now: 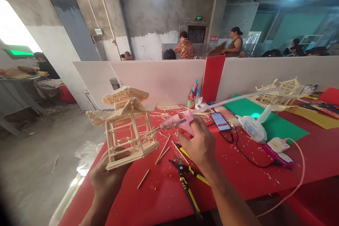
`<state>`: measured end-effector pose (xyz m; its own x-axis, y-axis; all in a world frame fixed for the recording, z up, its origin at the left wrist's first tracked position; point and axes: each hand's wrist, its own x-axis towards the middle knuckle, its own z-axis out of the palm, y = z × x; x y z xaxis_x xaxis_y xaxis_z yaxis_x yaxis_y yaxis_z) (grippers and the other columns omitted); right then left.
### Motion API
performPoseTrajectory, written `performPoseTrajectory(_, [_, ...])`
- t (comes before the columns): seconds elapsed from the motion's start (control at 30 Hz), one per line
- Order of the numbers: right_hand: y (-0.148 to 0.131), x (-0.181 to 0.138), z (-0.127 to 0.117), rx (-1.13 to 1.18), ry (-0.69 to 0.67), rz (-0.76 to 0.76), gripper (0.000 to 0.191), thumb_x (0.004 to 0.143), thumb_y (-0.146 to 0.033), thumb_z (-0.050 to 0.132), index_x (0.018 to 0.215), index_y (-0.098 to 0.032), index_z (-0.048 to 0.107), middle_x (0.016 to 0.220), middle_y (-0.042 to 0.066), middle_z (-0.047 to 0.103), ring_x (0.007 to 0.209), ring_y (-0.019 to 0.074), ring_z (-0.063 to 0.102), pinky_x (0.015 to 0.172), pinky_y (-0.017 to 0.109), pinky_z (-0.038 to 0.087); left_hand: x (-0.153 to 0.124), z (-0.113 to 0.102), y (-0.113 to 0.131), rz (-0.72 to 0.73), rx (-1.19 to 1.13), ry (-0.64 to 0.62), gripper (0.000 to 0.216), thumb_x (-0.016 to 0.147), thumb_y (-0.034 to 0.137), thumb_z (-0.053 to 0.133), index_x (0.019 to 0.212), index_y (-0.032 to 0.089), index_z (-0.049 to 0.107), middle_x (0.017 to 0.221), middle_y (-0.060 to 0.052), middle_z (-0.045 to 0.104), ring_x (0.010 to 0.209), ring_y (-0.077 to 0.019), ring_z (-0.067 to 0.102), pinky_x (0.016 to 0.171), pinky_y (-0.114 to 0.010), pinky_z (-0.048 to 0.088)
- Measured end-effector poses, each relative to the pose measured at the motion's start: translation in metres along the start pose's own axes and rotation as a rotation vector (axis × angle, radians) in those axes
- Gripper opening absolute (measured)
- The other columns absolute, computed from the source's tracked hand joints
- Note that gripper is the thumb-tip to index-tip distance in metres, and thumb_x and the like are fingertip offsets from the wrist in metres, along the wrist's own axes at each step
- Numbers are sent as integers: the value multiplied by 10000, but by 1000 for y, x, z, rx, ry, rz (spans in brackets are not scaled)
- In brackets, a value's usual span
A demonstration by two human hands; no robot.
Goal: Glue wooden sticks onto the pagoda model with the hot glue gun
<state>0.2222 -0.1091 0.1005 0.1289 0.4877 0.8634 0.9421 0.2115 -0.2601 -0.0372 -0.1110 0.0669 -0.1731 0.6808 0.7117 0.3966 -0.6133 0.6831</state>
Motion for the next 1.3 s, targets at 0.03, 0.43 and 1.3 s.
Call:
performPoseTrajectory(0.03, [0, -1, 1, -7, 12, 3, 317, 781, -342, 638, 1063, -200, 603, 1000, 80, 661, 921, 225, 633, 714, 311, 513, 0, 2, 2, -82, -27, 5, 75, 649, 233, 803, 653, 228, 728, 712, -17, 701, 639, -174, 646, 547, -244, 496])
performPoseTrajectory(0.43, [-12, 1, 4, -43, 118, -53, 278, 771, -277, 656, 1036, -206, 608, 992, 62, 654, 878, 184, 643, 665, 265, 507, 10, 13, 20, -846, -457, 104, 352, 417, 278, 892, 689, 125, 727, 629, -34, 684, 553, -136, 559, 457, -222, 449])
performPoseTrajectory(1.3, [-6, 9, -12, -209, 105, -149, 281, 786, -281, 630, 1052, -191, 611, 951, 54, 662, 755, 154, 617, 564, 260, 444, 3, 32, 13, -1037, -785, 160, 450, 339, 244, 940, 700, 123, 701, 570, 30, 613, 425, -33, 392, 326, -147, 289])
